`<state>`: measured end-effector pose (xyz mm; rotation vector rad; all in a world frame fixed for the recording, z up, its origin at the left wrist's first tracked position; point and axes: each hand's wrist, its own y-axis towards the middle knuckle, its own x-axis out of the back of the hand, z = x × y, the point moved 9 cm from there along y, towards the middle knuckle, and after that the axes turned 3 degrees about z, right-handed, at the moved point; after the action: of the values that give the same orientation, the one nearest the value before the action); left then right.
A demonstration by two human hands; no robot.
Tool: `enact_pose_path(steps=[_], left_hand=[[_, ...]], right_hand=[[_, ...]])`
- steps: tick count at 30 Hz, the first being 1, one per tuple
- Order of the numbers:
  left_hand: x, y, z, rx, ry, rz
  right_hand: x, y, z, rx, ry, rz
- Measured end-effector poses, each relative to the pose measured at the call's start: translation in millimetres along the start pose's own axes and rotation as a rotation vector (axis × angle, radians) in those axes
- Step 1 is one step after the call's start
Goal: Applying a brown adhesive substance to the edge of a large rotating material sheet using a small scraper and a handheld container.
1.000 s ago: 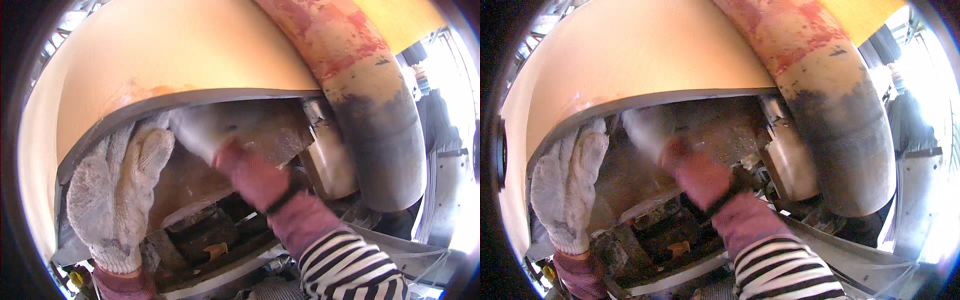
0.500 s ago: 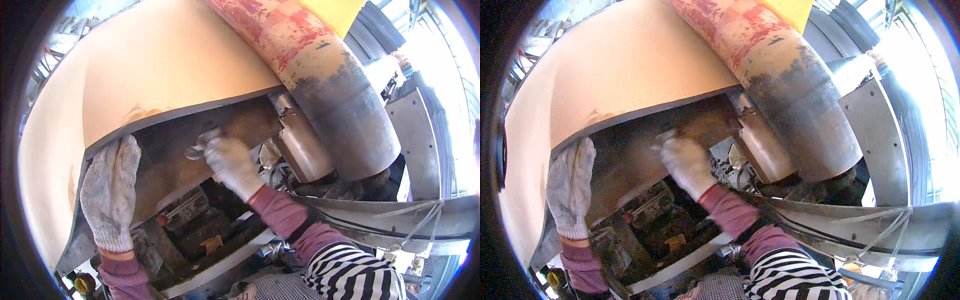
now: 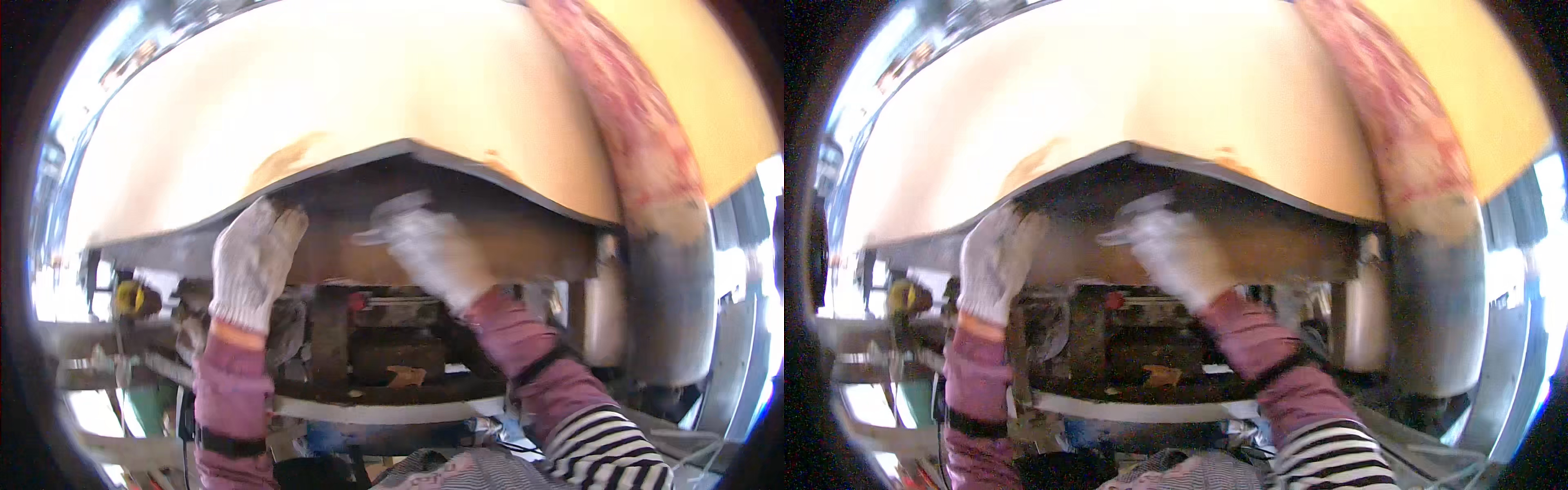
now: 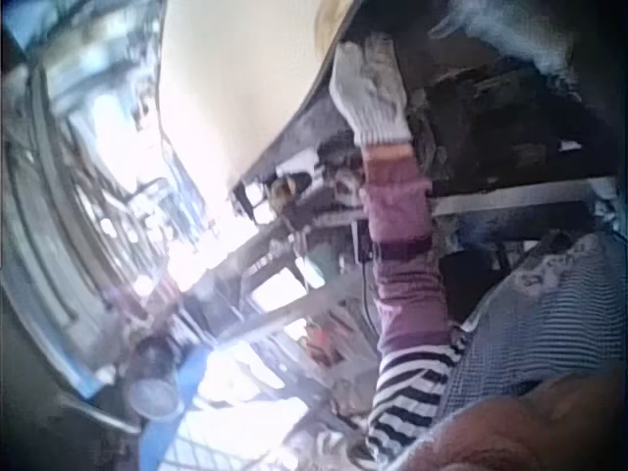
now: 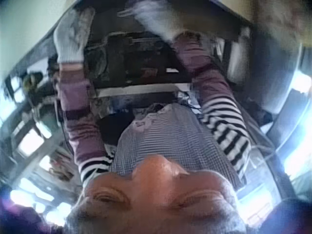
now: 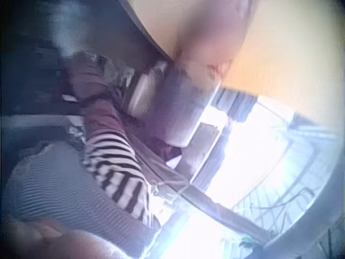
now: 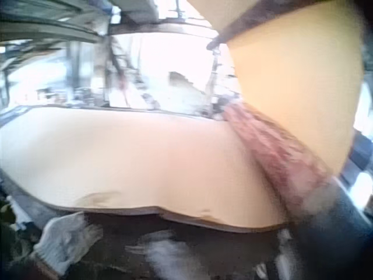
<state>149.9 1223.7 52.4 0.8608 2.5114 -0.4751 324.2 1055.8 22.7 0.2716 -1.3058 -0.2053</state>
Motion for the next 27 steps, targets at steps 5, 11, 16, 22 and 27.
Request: enact_pose_path(steps=[5,11,16,22,27], left_hand=[[104,40,-38,-0.187,-0.426,-0.077],[179,29,-165,-0.354,-0.24,-0.049],[229,26,-209,-0.308,-0.18,-0.14],[221,31,-242,-0.332,-0.076,0.188],[231,23,-255,-0.307,-0.152,0.045]], right_hand=[[-19,-14,-100,-0.441,-0.548,-0.119],[-139,174,112,0.01,-0.197,-0.319],[-144,230,234,0.662,-0.185,-0.1],[-57,240,-14,-0.514,-0.252,-0.011],[-157,285,212,0.454,-0.58,-0.213]])
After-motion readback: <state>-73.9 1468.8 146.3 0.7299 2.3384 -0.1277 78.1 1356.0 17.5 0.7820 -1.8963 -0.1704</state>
